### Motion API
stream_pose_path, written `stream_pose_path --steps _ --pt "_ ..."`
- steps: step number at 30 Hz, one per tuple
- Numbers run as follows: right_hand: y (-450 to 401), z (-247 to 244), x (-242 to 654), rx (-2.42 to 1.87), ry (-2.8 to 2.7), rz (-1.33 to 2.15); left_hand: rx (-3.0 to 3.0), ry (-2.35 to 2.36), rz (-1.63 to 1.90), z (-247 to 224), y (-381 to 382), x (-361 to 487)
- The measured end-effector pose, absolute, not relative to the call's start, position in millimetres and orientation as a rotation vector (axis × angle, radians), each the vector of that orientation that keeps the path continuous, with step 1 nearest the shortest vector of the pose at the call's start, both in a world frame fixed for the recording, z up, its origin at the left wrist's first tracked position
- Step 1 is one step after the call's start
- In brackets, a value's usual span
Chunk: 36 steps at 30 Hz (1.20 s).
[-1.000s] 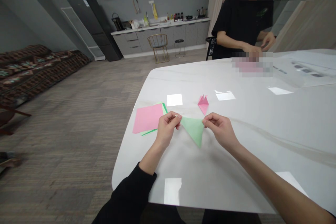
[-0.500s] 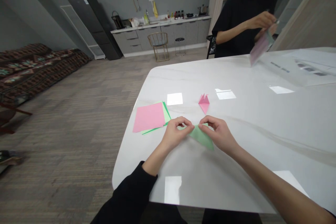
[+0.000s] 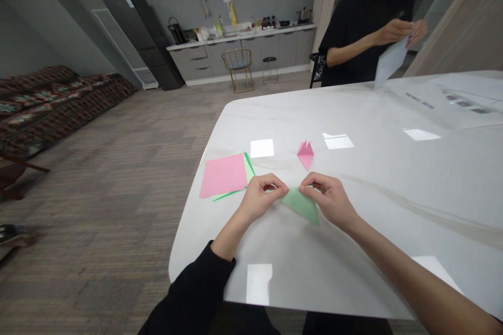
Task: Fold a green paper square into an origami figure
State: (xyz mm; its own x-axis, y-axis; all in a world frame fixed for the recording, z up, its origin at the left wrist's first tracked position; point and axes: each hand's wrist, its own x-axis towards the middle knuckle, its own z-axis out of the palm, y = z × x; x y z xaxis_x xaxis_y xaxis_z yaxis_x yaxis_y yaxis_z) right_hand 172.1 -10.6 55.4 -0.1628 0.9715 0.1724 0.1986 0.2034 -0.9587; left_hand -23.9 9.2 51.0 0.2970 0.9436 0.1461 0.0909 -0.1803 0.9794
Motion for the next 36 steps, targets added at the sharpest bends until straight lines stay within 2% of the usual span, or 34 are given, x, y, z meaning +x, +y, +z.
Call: stream_pose_path --steps 12,25,32,36 --pt "-5 53 175 -1.139 -1.308 1.114 1.419 1.014 1.133 46 19 -37" --pt "-1 44 161 -1.120 -1.330 1.205 1.388 1.080 1.215 33 12 -66" --pt "15 51 149 -1.183 -1.509 1.159 1.513 1.016 0.950 37 8 -60" --pt "18 55 139 -1.170 -1.523 1.139 1.464 1.063 1.043 34 9 -56"
